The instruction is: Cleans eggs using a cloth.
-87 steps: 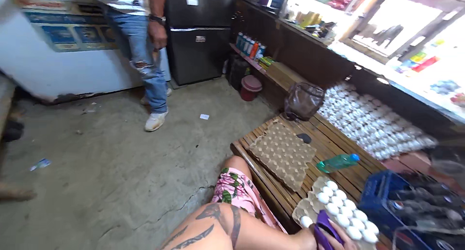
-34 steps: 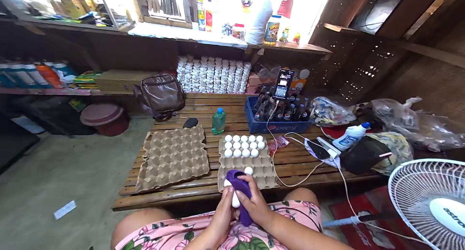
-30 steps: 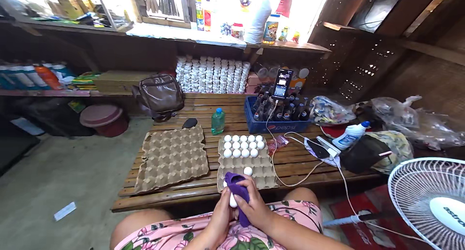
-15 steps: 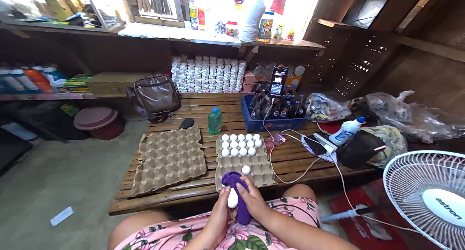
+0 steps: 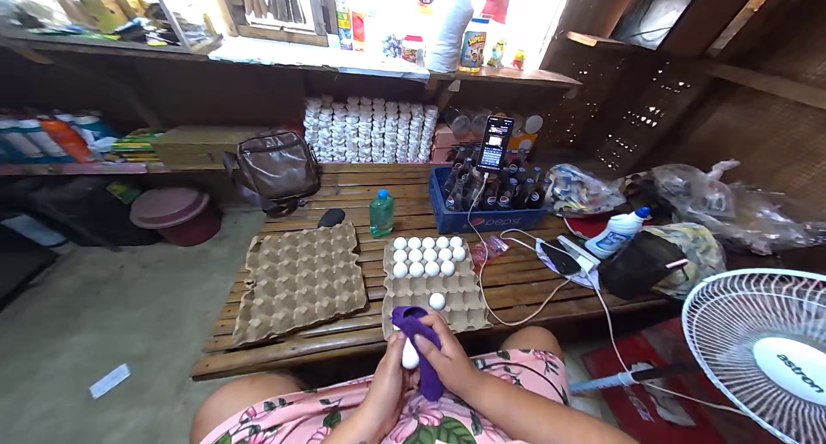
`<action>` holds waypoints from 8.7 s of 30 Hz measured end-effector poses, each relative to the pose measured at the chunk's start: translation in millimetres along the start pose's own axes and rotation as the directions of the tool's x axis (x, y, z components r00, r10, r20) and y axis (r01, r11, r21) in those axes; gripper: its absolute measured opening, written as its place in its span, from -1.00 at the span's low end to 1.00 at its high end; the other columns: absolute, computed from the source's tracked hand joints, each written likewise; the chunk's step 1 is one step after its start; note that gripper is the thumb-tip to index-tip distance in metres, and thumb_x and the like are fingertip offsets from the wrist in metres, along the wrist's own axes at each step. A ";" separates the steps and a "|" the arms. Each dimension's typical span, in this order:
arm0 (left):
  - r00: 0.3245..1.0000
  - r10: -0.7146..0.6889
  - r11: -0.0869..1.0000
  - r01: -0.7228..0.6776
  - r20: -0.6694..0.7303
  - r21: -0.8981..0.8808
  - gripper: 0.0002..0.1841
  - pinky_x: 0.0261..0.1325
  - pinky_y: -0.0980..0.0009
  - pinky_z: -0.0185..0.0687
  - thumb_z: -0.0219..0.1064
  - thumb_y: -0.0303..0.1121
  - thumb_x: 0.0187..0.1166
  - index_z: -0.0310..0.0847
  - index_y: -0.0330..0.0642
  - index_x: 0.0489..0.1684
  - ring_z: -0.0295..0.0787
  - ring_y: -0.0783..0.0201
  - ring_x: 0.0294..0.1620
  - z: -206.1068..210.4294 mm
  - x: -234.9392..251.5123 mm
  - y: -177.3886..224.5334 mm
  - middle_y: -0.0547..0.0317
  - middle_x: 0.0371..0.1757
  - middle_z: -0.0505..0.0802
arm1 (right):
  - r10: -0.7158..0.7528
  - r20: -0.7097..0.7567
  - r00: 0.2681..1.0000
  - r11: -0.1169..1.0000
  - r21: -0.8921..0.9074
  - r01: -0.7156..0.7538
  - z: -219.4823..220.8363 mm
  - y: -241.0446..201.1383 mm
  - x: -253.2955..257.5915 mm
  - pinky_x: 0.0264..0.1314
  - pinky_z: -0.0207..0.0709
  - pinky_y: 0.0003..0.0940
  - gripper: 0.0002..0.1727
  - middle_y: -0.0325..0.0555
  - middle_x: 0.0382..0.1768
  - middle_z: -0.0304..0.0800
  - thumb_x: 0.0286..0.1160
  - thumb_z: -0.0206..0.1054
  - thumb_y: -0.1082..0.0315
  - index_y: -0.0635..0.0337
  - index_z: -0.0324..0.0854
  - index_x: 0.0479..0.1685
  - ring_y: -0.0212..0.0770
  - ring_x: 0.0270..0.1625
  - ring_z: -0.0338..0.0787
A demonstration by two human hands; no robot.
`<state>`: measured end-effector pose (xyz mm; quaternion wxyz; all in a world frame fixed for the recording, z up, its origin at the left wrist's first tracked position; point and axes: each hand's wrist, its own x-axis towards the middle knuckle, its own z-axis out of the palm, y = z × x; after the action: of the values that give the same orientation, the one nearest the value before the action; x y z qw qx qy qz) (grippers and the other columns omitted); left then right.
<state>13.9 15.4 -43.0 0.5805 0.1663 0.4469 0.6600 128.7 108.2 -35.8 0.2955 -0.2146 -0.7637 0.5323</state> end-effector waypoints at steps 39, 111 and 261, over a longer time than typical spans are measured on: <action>0.996 -0.006 1.000 0.006 -0.092 0.003 -0.37 -0.15 0.35 0.79 -0.46 0.01 0.89 0.56 -0.17 0.17 0.84 0.28 -0.23 5.9 1.4 3.2 0.10 -0.21 0.87 | -0.008 0.039 0.999 1.000 -0.027 0.009 -3.1 6.5 -0.5 0.66 0.35 -0.14 -0.49 0.28 0.45 0.50 0.66 0.26 0.06 0.37 0.56 0.27 -0.03 0.59 0.47; 0.719 0.466 -0.442 -0.317 0.516 0.840 -0.46 -0.28 0.03 0.78 0.15 0.18 0.60 0.79 -0.16 -0.12 0.86 0.01 -0.29 54.3 131.4 26.1 0.00 -0.26 0.85 | 0.516 0.262 0.816 0.158 0.907 -0.391 -75.1 66.2 62.7 0.28 0.66 -0.16 -0.47 -0.05 0.19 0.74 0.83 -0.06 -0.02 0.02 0.25 0.63 -0.19 0.21 0.77; 0.701 0.405 -0.322 -0.492 0.587 0.809 -0.45 -0.13 0.20 0.84 0.37 0.07 0.52 0.70 -0.11 0.36 0.89 0.17 0.02 57.1 115.8 24.1 0.05 0.25 0.83 | 0.391 0.338 0.856 -0.037 0.935 -0.353 -85.8 75.3 63.8 0.13 0.74 -0.19 -0.55 -0.06 0.04 0.82 0.77 -0.03 -0.04 0.05 0.49 0.33 -0.19 0.10 0.83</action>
<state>9.8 145.8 -27.6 -0.0224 0.7044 0.6506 0.2828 141.2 233.7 -70.2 0.2168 -0.1638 -0.1124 0.9558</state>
